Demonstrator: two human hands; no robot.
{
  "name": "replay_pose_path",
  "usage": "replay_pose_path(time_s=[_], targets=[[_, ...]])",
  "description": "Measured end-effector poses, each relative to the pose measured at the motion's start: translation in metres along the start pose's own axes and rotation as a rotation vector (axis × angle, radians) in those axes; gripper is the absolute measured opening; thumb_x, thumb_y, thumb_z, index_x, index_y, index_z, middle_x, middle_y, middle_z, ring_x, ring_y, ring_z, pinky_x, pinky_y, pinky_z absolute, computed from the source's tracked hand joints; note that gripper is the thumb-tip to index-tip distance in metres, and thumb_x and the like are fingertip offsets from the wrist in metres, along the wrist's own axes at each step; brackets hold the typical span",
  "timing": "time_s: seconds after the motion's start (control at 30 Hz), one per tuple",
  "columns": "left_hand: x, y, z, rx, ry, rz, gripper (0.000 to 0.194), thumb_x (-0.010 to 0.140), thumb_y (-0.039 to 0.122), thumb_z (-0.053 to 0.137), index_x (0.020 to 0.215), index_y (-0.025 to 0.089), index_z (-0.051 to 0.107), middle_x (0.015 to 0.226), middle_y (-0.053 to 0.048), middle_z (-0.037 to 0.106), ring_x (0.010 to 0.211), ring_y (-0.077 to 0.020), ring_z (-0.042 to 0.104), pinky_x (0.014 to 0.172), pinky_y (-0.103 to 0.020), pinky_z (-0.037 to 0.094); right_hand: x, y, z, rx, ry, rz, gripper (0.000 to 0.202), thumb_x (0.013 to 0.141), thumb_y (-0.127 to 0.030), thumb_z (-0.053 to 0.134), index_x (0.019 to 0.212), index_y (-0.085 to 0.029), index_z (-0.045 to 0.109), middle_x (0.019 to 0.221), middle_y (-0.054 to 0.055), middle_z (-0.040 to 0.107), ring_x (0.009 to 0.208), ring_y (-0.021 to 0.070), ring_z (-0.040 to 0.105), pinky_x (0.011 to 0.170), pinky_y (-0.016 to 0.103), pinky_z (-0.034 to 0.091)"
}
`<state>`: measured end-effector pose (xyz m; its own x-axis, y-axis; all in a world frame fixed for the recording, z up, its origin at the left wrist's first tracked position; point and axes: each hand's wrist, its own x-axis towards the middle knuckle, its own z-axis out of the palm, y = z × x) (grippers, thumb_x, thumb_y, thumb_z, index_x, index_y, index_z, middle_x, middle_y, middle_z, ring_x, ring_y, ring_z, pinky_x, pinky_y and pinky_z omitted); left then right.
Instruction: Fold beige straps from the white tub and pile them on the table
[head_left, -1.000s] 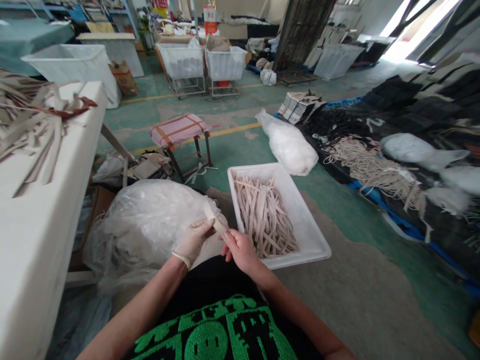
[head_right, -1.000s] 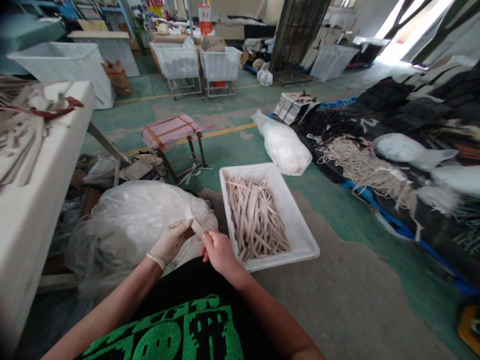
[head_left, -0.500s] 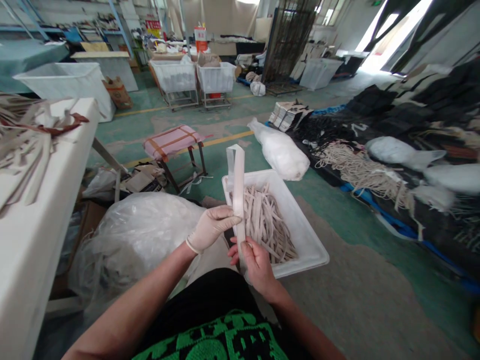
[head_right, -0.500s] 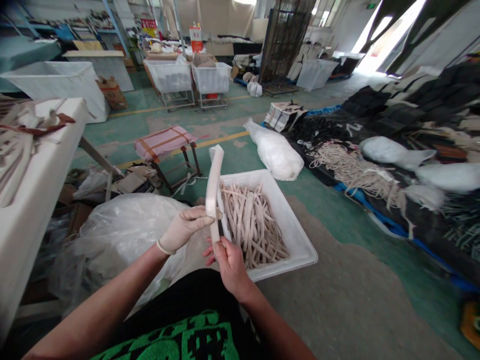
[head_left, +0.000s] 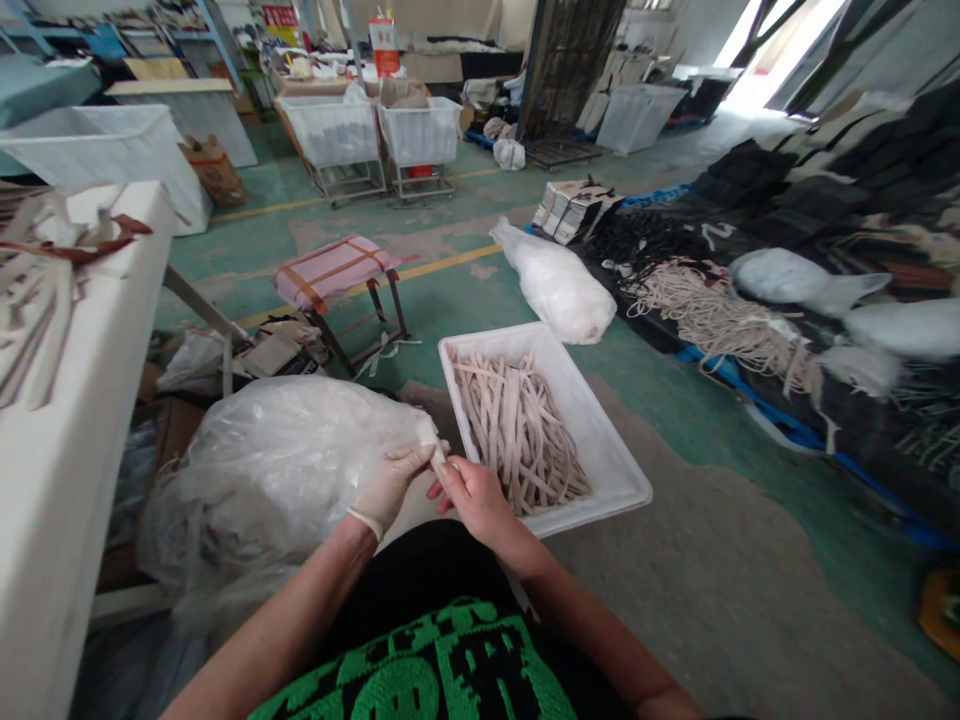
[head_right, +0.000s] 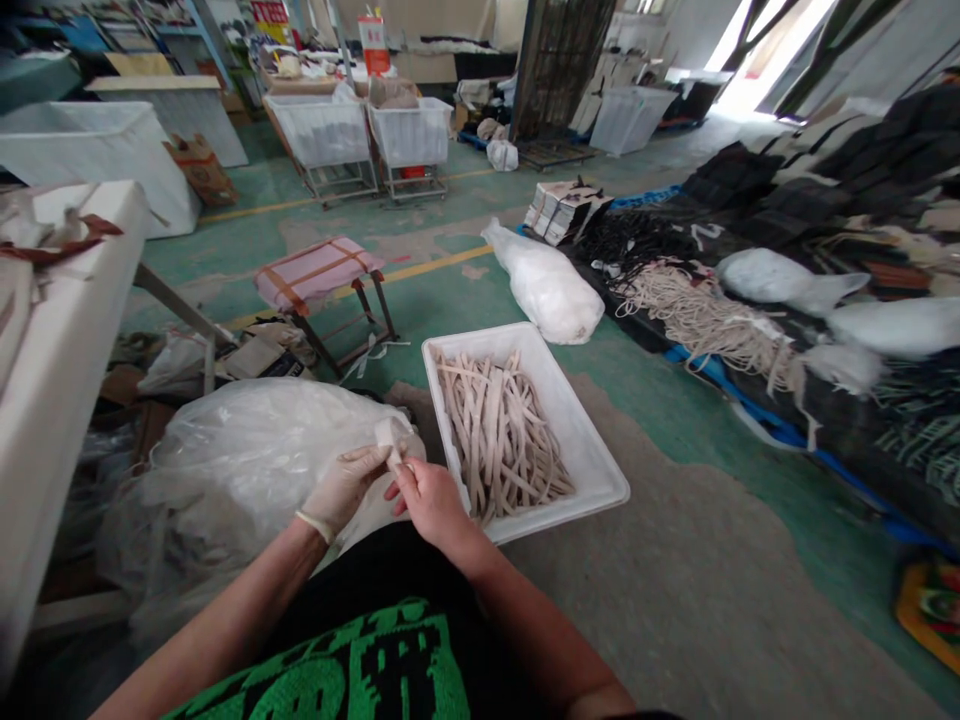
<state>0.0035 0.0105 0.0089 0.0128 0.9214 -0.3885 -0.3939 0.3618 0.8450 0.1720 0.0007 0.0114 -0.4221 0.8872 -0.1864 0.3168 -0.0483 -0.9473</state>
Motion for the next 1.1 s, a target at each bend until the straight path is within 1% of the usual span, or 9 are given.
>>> replay_pose_path(time_s=[0.13, 0.23, 0.37, 0.53, 0.63, 0.8, 0.9, 1.0, 1.1], targets=[[0.005, 0.013, -0.018, -0.078, 0.147, 0.022, 0.039, 0.055, 0.041, 0.093, 0.079, 0.013, 0.081, 0.088, -0.01, 0.079, 0.088, -0.0241, 0.071, 0.089, -0.034, 0.053, -0.008, 0.005, 0.002, -0.1, -0.129, 0.042, 0.033, 0.104, -0.032, 0.041, 0.079, -0.018, 0.058, 0.07, 0.002, 0.072, 0.057, 0.0131, 0.068, 0.062, 0.023, 0.047], [0.002, 0.002, -0.02, -0.065, 0.121, -0.067, 0.04, 0.054, 0.04, 0.094, 0.078, 0.011, 0.08, 0.086, -0.011, 0.079, 0.084, -0.0224, 0.07, 0.085, -0.032, 0.054, -0.008, 0.003, 0.006, -0.131, -0.111, 0.088, 0.032, 0.103, -0.028, 0.042, 0.076, -0.019, 0.056, 0.064, 0.0, 0.068, 0.054, 0.0125, 0.066, 0.06, 0.023, 0.045], [-0.002, -0.011, -0.015, -0.155, 0.093, -0.117, 0.036, 0.06, 0.037, 0.091, 0.083, 0.011, 0.08, 0.083, -0.01, 0.078, 0.076, -0.0197, 0.069, 0.077, -0.03, 0.055, 0.005, -0.007, 0.01, -0.187, -0.059, 0.07, 0.031, 0.104, -0.028, 0.044, 0.076, -0.018, 0.057, 0.065, 0.0, 0.068, 0.056, 0.0119, 0.066, 0.062, 0.023, 0.045], [0.003, 0.003, -0.031, -0.277, 0.229, -0.121, 0.014, 0.074, 0.025, 0.083, 0.082, 0.014, 0.078, 0.09, -0.008, 0.079, 0.086, -0.0197, 0.072, 0.087, -0.03, 0.055, -0.006, 0.002, 0.004, -0.273, -0.113, 0.126, 0.033, 0.104, -0.027, 0.041, 0.077, -0.018, 0.057, 0.064, -0.001, 0.069, 0.055, 0.0112, 0.066, 0.063, 0.022, 0.044], [0.001, -0.007, -0.034, -0.26, 0.212, -0.179, 0.017, 0.075, 0.024, 0.082, 0.087, 0.013, 0.077, 0.095, -0.011, 0.079, 0.091, -0.0212, 0.072, 0.09, -0.032, 0.054, -0.017, 0.011, 0.0, -0.348, -0.102, 0.17, 0.034, 0.104, -0.028, 0.042, 0.074, -0.019, 0.055, 0.061, -0.003, 0.068, 0.053, 0.0108, 0.065, 0.063, 0.022, 0.044], [-0.01, -0.036, -0.014, -0.175, 0.098, -0.22, 0.037, 0.065, 0.038, 0.09, 0.086, 0.011, 0.078, 0.09, -0.012, 0.078, 0.088, -0.0228, 0.071, 0.089, -0.034, 0.053, -0.012, 0.012, 0.003, -0.41, -0.083, 0.184, 0.034, 0.102, -0.029, 0.044, 0.071, -0.02, 0.055, 0.061, 0.0, 0.069, 0.052, 0.0121, 0.065, 0.061, 0.024, 0.042], [-0.012, -0.031, -0.005, -0.141, 0.038, -0.172, 0.043, 0.059, 0.045, 0.092, 0.082, 0.011, 0.078, 0.084, -0.012, 0.077, 0.09, -0.0256, 0.071, 0.088, -0.036, 0.053, -0.005, 0.009, 0.004, -0.371, -0.068, 0.174, 0.033, 0.103, -0.029, 0.043, 0.074, -0.02, 0.056, 0.064, 0.002, 0.071, 0.054, 0.0136, 0.066, 0.06, 0.025, 0.043], [-0.008, -0.018, -0.008, -0.115, 0.142, -0.049, 0.044, 0.058, 0.047, 0.091, 0.082, 0.012, 0.079, 0.081, -0.01, 0.077, 0.087, -0.0263, 0.07, 0.085, -0.037, 0.053, -0.008, 0.008, 0.001, -0.264, -0.09, 0.152, 0.033, 0.103, -0.03, 0.041, 0.076, -0.02, 0.057, 0.068, 0.001, 0.072, 0.056, 0.0129, 0.068, 0.062, 0.024, 0.045], [-0.002, -0.015, -0.011, 0.046, 0.254, 0.008, 0.039, 0.058, 0.045, 0.09, 0.08, 0.015, 0.08, 0.079, -0.007, 0.077, 0.079, -0.0246, 0.069, 0.079, -0.035, 0.052, -0.015, 0.012, -0.001, -0.163, -0.127, 0.116, 0.032, 0.103, -0.032, 0.041, 0.081, -0.019, 0.06, 0.076, 0.001, 0.074, 0.058, 0.012, 0.068, 0.064, 0.024, 0.046]])
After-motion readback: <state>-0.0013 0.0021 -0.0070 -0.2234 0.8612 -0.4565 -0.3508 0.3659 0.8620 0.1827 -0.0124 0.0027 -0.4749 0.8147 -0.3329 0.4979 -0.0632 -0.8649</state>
